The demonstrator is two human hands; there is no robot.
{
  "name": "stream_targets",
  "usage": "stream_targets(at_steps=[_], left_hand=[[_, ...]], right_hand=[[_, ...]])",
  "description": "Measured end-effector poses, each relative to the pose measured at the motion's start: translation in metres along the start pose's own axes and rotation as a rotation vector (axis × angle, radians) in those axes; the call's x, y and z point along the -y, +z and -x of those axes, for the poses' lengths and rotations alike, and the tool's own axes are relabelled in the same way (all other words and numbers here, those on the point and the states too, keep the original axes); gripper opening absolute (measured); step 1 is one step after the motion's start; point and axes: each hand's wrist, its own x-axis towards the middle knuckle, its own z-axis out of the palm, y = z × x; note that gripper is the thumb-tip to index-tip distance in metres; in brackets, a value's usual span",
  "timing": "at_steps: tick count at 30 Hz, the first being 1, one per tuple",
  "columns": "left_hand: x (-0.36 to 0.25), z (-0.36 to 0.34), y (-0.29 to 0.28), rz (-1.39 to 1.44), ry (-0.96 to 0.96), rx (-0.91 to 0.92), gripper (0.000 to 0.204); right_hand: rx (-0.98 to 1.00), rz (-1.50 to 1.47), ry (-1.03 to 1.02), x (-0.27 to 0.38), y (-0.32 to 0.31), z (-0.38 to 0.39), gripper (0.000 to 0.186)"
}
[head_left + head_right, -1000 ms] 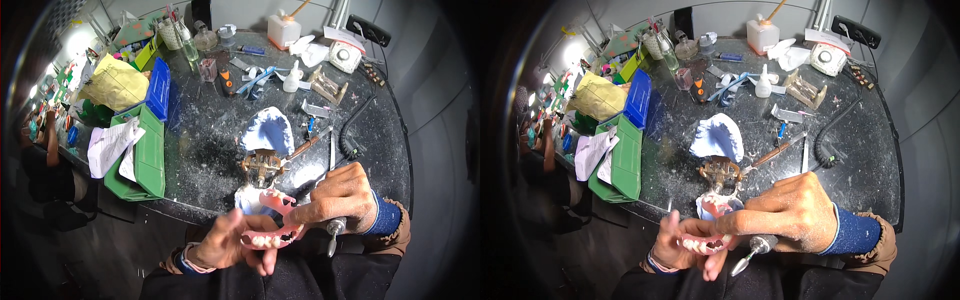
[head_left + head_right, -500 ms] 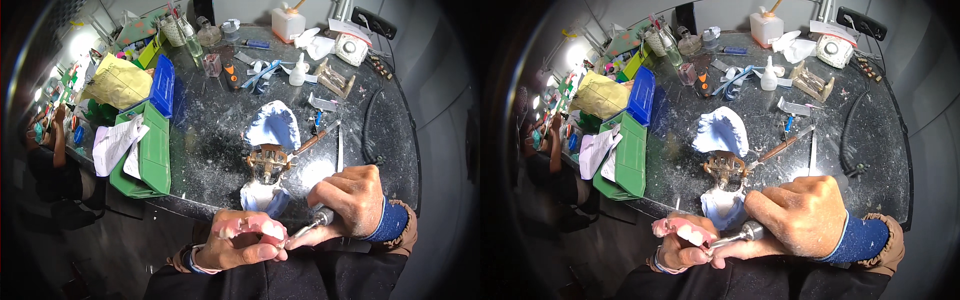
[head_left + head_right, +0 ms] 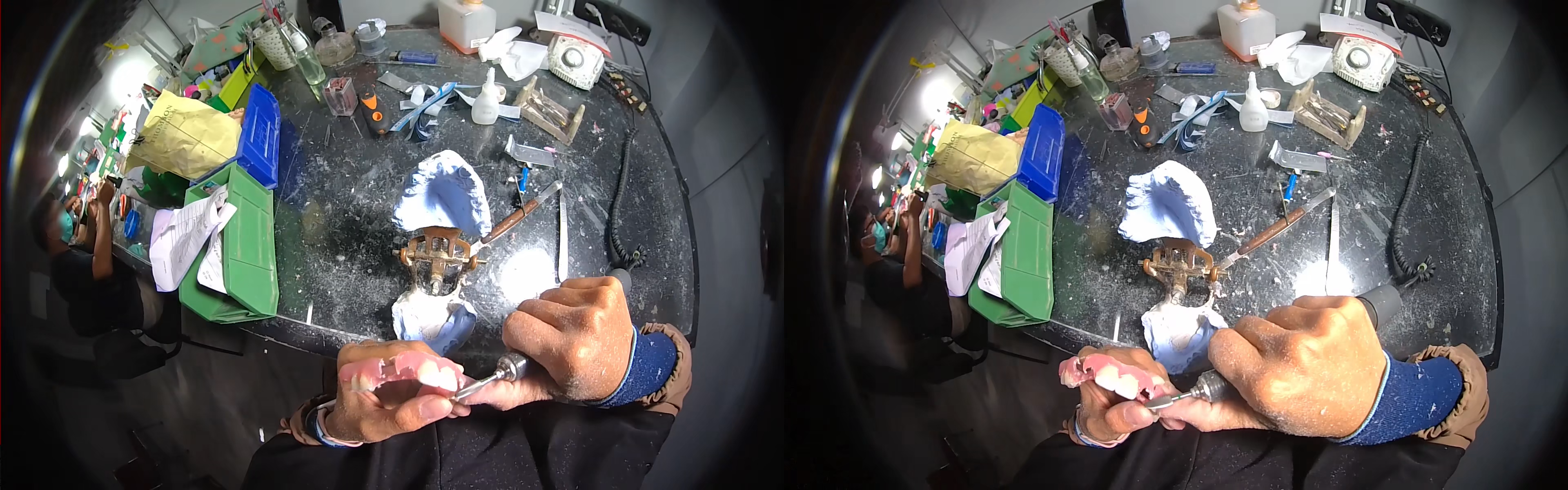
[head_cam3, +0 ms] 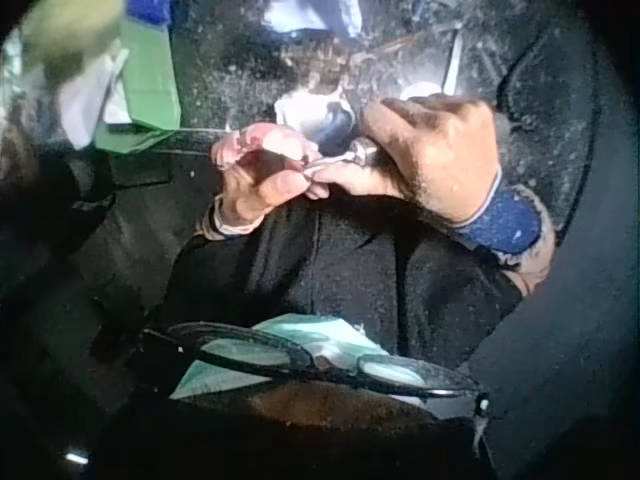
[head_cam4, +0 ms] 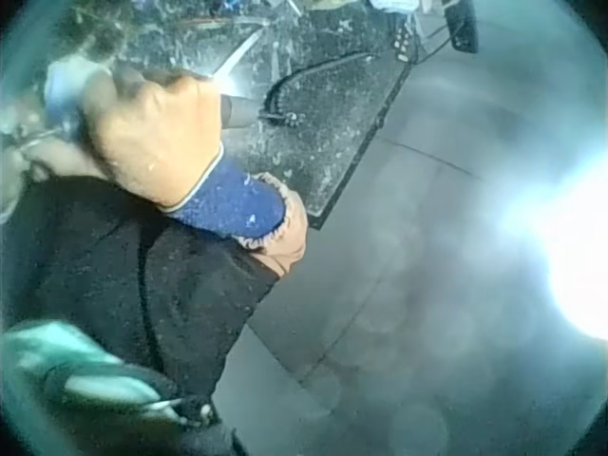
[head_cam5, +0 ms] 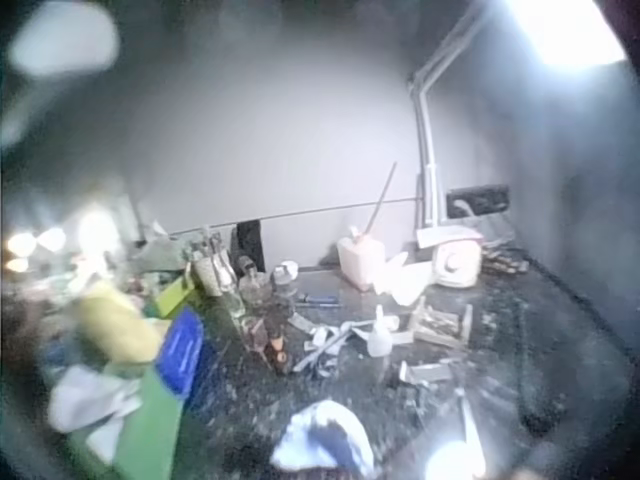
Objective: The person uses a rotary tool to polish the pink acrylic surfaces of a dental prosthesis and later uses a small metal pick to clear debris around the prosthetic teeth.
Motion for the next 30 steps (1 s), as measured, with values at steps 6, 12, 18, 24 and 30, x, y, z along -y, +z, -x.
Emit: stream_targets(at_steps=[6,12,18,24,30], left_hand=[[0.003,0.0,0.0,-0.08,0.022,-0.026,0.017],[0.006,-0.001,-0.005,-0.092,0.076,0.034,0.017],[0.018,-0.004,0.004,0.216,0.091,-0.062,0.02],[0.036,-0.01,-0.002,0.234,0.306,0.06,0.035],[0.011,-0.009,0.005,0.03,0.195,-0.013,0.044]], right_hand=[[-0.034,0.028,0.006,0.001,0.004,0.001,0.052],[-0.037,0.04,0.011,0.003,0.003,0.0,0.053],[-0.026,-0.163,0.017,0.001,-0.004,-0.005,0.04],[-0.067,-0.325,-0.038,0.003,-0.001,0.002,0.035],[-0.162,-0.375,-0.051,0.007,0.009,0.005,0.03]])
